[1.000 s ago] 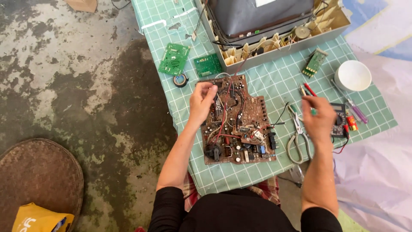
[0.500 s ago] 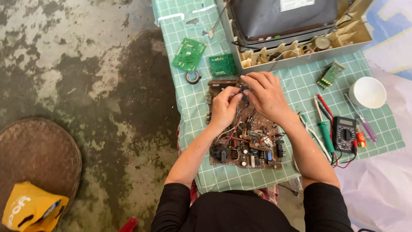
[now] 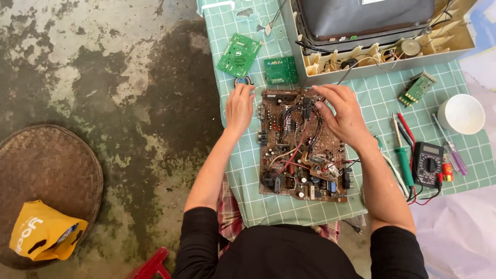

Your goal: The person works on a circuit board placed on a green cutting mat, using a roll of black electrical tape to wrap and secure wires connected to the board. They manipulate the tape and wires with their hands, occasionally adjusting the board's position on the table.

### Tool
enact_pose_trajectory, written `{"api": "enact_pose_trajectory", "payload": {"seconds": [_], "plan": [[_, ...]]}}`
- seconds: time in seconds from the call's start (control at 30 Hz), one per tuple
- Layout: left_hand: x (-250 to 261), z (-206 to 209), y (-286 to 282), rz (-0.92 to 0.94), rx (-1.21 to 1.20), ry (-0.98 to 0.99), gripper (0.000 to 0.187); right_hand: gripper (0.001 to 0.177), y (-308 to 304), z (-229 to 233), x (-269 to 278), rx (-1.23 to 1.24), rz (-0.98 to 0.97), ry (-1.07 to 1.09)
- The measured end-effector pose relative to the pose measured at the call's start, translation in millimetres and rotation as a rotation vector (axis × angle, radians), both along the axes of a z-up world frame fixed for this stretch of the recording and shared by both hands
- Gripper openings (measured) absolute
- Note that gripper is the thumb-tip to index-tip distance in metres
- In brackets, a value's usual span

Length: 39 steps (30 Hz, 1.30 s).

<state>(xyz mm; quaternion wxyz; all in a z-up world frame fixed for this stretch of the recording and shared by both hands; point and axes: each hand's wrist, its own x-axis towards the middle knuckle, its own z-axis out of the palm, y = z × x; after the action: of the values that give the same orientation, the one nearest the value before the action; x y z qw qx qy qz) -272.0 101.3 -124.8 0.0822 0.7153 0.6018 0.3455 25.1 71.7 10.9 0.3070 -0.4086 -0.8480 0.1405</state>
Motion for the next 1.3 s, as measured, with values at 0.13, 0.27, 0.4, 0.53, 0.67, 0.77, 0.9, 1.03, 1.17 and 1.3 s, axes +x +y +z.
{"api": "enact_pose_trajectory", "payload": {"seconds": [0.13, 0.27, 0.4, 0.53, 0.67, 0.77, 0.9, 1.03, 1.17, 1.3], "plan": [[2, -21, 25, 0.074, -0.065, 0.206, 0.029, 0.037, -11, -4, 2, 0.042, -0.016, 0.051], [5, -62, 53, 0.182, -0.008, 0.396, 0.026, 0.037, -27, -22, 9, 0.093, -0.054, 0.070], [6, -80, 63, 0.224, 0.085, 0.419, 0.011, 0.037, -54, -30, 14, 0.091, -0.070, 0.119], [-5, -22, 30, 0.127, -0.087, 0.184, 0.017, 0.034, -84, -35, 14, 0.101, -0.074, 0.195], [-11, 47, -30, -0.020, -0.250, -0.358, 0.022, 0.029, -108, -40, 0, 0.036, -0.062, 0.346], [-7, 79, -71, -0.165, -0.368, -0.707, 0.025, 0.027, -120, -28, -22, 0.010, -0.047, 0.400], [-5, 97, -116, -0.444, -0.512, -0.967, 0.030, 0.031, -128, -6, -48, -0.015, 0.036, 0.418], [4, 117, -152, -0.563, -0.590, -1.043, 0.030, 0.040, -131, 0, -64, -0.044, 0.059, 0.383], [14, 114, -177, -0.579, -0.624, -1.060, 0.029, 0.035, -143, -13, -67, -0.298, 0.147, 0.513], [23, 84, -204, -0.518, -0.647, -1.187, 0.040, 0.026, -155, -18, -63, -0.466, 0.126, 0.595]]}}
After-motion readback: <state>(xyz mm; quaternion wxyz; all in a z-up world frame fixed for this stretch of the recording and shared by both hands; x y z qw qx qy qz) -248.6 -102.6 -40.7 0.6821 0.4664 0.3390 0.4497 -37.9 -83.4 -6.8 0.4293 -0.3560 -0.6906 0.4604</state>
